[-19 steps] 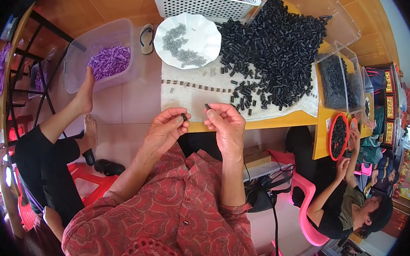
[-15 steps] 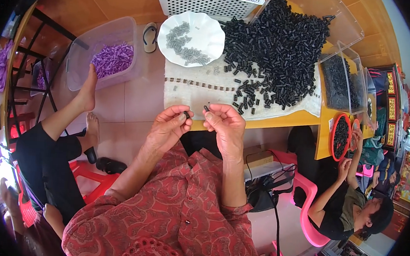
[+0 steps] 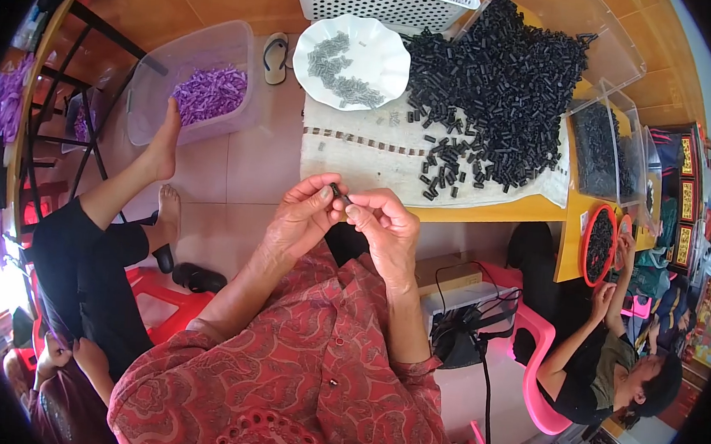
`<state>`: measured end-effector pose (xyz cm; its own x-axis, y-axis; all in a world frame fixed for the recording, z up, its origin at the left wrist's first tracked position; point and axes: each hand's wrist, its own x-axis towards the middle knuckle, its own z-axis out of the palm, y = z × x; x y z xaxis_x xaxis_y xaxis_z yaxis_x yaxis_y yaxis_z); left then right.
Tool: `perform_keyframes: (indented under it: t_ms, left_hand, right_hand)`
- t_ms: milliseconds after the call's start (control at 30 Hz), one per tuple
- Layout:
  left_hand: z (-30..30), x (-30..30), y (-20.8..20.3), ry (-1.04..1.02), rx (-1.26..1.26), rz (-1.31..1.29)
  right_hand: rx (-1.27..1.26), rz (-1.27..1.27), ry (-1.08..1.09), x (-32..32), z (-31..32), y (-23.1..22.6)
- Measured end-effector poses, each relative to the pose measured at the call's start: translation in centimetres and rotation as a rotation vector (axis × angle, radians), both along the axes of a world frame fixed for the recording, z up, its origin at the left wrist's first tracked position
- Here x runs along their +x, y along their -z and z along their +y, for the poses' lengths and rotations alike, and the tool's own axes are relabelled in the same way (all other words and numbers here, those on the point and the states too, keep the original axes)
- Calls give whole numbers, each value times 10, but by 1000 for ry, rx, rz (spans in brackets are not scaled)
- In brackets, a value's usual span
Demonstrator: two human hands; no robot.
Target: Manually assembling small metal rings into black plastic sleeves at a workbench.
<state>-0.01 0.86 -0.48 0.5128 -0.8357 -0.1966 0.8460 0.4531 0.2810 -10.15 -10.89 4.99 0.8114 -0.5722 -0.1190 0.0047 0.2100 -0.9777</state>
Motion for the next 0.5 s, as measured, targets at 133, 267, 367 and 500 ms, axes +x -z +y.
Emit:
perform_keyframes:
  t_ms: [133, 267, 367, 500]
  left_hand:
    - [0, -1, -1, -1, 5, 13]
    - [0, -1, -1, -5, 15, 2]
    - [0, -2, 0, 2, 14, 1]
    - [0, -2, 1, -11, 22, -14]
  right_hand:
    - [-13, -64, -28, 2, 5, 1]
    - [-30, -81, -27, 5, 9, -4]
    - [-106, -69, -16, 5, 10, -2]
    - [-268, -39, 0, 5, 10, 2]
